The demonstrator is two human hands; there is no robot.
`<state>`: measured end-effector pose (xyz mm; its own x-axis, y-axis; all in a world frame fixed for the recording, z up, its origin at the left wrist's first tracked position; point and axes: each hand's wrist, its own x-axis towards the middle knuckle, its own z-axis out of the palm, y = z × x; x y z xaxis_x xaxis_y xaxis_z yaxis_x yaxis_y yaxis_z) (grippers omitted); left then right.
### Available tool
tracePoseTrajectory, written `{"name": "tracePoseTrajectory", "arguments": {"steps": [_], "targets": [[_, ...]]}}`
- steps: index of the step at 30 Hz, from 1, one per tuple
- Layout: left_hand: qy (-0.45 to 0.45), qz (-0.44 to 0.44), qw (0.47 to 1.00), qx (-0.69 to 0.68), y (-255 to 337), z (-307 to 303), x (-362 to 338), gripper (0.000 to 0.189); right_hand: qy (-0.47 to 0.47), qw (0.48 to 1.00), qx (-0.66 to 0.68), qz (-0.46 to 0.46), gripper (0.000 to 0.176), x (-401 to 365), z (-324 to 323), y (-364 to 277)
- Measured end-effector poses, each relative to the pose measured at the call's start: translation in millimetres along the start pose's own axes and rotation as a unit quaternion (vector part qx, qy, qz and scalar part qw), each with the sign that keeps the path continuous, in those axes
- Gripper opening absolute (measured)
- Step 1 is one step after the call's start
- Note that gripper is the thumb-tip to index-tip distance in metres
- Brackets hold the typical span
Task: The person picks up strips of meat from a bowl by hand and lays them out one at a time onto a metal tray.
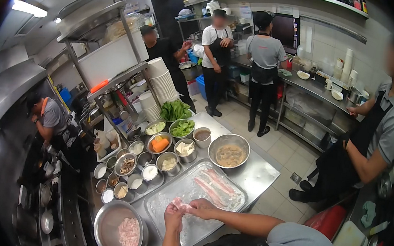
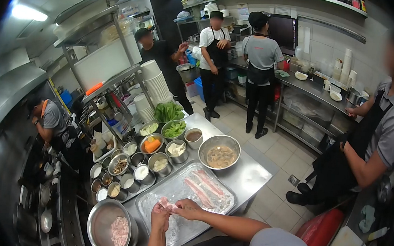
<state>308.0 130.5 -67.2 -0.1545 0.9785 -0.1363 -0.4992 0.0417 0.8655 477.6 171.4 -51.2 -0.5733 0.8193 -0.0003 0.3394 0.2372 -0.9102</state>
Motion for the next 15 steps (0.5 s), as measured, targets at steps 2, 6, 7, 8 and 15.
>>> {"name": "tracePoseTrajectory", "arguments": {"steps": [2, 6, 7, 8, 15], "targets": [[0.019, 0.020, 0.999, 0.046, 8.1, 0.3, 2.2, 0.036, -0.013, 1.000, 0.028, 0.006, 0.041, 0.9, 0.0, -2.1], [0.022, 0.054, 0.991, 0.123, 30.4, 3.8, 0.3, 0.036, -0.086, 0.984, 0.125, 0.093, 0.032, 0.1, -10.5, -11.3], [0.020, 0.049, 0.989, 0.135, 36.4, 5.9, -0.4, 0.041, -0.097, 0.986, 0.118, 0.067, 0.032, -0.7, -11.9, -9.6], [0.026, 0.047, 0.990, 0.132, 41.1, 7.9, -1.4, 0.041, -0.109, 0.987, 0.110, 0.042, 0.033, -2.8, -10.9, -6.8], [-0.002, 0.104, 0.984, 0.146, 77.1, 37.0, -6.7, 0.041, -0.108, 0.989, 0.096, 0.009, 0.036, -11.8, -15.2, 6.8]]}}
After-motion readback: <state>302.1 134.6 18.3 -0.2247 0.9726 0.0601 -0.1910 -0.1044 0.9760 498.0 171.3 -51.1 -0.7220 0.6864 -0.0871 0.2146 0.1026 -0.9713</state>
